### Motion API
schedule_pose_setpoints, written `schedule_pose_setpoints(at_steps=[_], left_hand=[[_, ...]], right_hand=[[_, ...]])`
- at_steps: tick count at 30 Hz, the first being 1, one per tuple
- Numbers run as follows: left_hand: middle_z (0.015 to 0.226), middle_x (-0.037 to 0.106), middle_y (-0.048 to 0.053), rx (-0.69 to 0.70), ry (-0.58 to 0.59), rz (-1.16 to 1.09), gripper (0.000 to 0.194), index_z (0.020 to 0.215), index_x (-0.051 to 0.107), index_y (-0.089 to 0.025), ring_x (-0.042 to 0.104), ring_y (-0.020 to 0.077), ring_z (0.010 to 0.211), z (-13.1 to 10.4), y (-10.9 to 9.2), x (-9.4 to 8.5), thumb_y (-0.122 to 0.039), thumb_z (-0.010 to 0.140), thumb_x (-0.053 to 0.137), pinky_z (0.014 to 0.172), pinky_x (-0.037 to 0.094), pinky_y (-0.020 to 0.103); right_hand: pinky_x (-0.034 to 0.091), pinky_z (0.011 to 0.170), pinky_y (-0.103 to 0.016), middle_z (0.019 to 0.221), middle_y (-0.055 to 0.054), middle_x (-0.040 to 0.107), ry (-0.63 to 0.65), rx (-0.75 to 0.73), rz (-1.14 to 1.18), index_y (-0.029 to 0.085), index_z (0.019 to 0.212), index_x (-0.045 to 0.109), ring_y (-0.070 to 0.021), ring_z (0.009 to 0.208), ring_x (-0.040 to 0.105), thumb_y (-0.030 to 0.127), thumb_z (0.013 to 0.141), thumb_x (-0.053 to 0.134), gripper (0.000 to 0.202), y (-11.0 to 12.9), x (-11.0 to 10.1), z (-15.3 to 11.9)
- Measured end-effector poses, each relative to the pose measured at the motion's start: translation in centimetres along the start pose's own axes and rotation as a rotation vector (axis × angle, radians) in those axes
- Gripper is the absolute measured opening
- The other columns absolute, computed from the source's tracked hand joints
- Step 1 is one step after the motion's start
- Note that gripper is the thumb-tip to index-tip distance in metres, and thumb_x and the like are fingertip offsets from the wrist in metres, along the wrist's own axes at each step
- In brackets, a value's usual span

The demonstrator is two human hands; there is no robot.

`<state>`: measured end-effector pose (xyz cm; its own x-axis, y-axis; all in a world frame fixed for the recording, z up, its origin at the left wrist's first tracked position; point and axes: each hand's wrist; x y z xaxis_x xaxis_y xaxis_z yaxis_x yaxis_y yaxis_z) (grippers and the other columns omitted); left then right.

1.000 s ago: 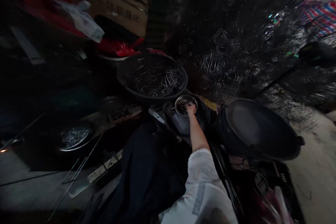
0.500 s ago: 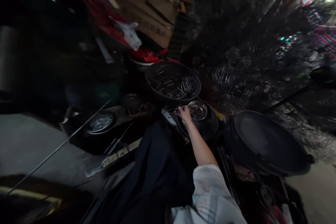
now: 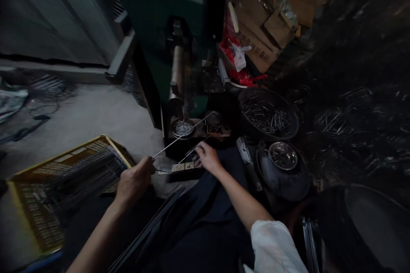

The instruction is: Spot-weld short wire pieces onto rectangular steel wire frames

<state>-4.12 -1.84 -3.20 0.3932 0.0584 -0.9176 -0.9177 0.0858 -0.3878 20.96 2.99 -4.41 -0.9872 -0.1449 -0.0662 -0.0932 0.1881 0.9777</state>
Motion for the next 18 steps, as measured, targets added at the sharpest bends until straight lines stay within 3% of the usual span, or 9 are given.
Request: schedule_pose_setpoints(at_steps=[3,7,12,18], left_hand=[[0.066,0.067,0.006,0.001,0.030,0.068,0.016,0.087,0.054,-0.019,0.066,0.0235,0.062,0.5,-0.9,0.1,-0.017,0.091,0.039,0.056,0.032,0.030],[0.074,0.071,0.008,-0.018,0.058,0.131,0.021,0.096,0.057,-0.018,0.070,0.0271,0.070,1.6,-2.2,0.0,-0.020,0.097,0.036,0.055,0.030,0.031],[0.078,0.073,0.008,-0.043,0.077,0.170,0.022,0.099,0.057,-0.019,0.071,0.0272,0.074,2.8,-3.7,0.0,-0.018,0.098,0.035,0.053,0.030,0.031],[0.079,0.073,0.007,-0.056,0.075,0.171,0.023,0.098,0.058,-0.019,0.072,0.0262,0.074,3.6,-4.6,0.4,-0.017,0.099,0.034,0.053,0.032,0.031]], right_hand=[[0.040,0.033,-0.014,0.053,0.008,0.058,-0.017,-0.035,0.011,0.021,0.090,0.061,-0.0084,0.035,0.055,0.042,0.086,0.059,0.022,-0.3,3.9,1.3],[0.051,0.045,-0.018,0.065,0.002,0.066,-0.016,0.055,0.239,0.017,0.092,0.065,-0.0110,0.048,0.065,0.040,0.080,0.069,0.027,0.3,6.6,2.6],[0.058,0.059,-0.025,0.079,-0.006,0.073,-0.031,0.081,0.543,0.018,0.085,0.057,-0.0193,0.071,0.075,0.047,0.071,0.080,0.040,1.9,7.7,2.7],[0.061,0.066,-0.028,0.075,-0.003,0.073,-0.073,0.053,0.670,0.020,0.082,0.055,-0.0210,0.082,0.075,0.046,0.074,0.080,0.037,3.0,7.9,2.8]])
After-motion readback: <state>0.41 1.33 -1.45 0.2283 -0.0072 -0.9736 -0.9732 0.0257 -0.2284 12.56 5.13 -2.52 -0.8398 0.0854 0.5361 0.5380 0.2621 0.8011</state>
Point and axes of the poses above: each hand's wrist, its own z-axis towards the middle knuckle, its own x-axis out of the palm, y = z × x
